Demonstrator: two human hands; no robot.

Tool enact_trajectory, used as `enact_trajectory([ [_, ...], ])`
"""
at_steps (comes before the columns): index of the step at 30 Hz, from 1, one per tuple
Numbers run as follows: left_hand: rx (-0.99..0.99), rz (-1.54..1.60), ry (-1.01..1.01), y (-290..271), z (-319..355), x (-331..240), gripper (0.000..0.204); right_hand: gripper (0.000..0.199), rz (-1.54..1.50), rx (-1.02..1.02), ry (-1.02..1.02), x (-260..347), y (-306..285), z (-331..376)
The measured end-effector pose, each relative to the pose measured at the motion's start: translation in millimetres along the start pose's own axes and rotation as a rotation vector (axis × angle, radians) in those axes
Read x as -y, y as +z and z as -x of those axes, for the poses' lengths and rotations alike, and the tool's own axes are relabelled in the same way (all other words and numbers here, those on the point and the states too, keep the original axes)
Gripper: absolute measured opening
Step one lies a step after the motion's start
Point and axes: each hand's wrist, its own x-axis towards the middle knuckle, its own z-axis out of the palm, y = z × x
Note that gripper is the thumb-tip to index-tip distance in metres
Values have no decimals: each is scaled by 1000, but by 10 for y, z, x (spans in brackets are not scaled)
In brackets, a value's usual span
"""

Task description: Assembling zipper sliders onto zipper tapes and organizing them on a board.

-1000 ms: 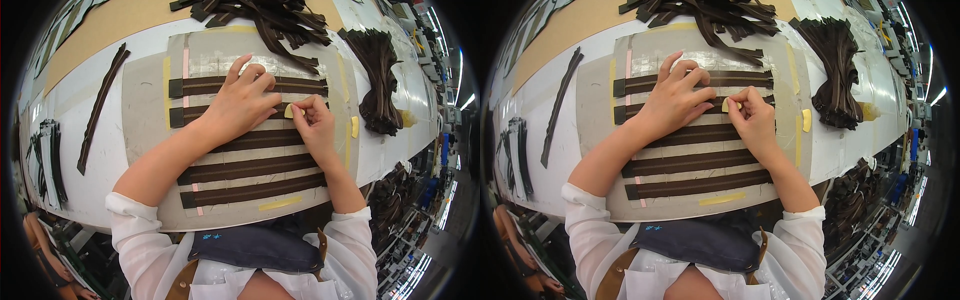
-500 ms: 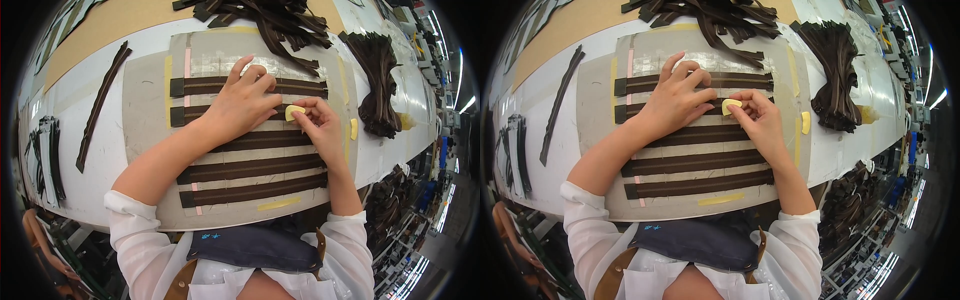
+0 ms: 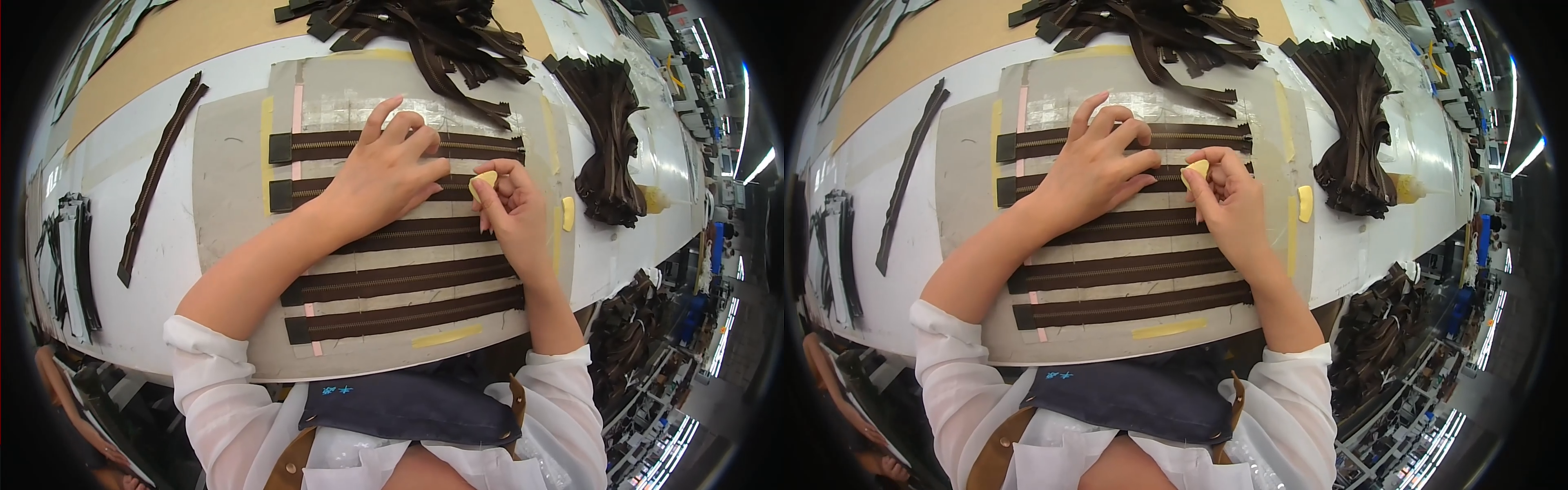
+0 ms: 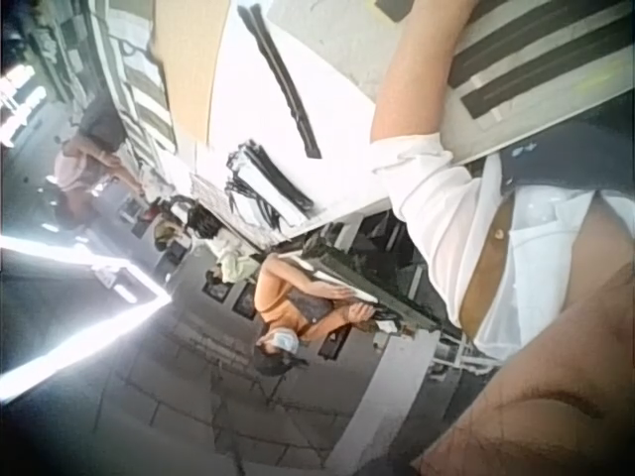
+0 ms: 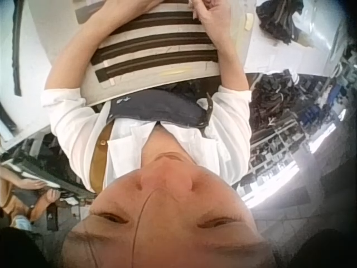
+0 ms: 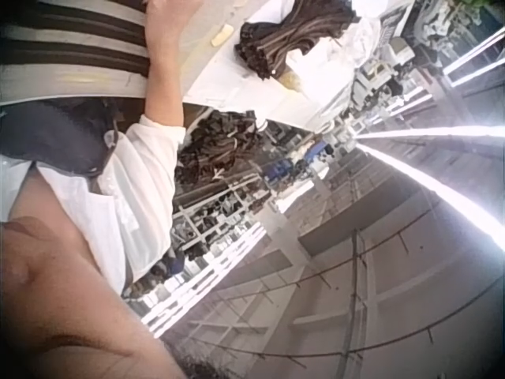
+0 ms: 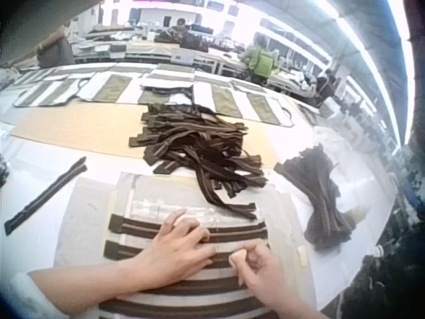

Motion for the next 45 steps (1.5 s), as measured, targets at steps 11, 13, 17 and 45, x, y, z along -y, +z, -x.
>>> enact_trajectory([
  [11, -18, 14, -4, 20, 11, 4, 21, 19, 299, -18, -155, -193, 106, 7],
  [13, -51, 10, 19, 35, 9, 4, 23, 18, 273, -75, -218, -244, 139, -4],
  [17, -40, 8, 8, 24, 15, 8, 23, 16, 310, -59, -203, -222, 147, 1],
  [45, -35, 16, 5, 8, 2, 5, 25, 16, 415, -86, -247, -189, 184, 13],
])
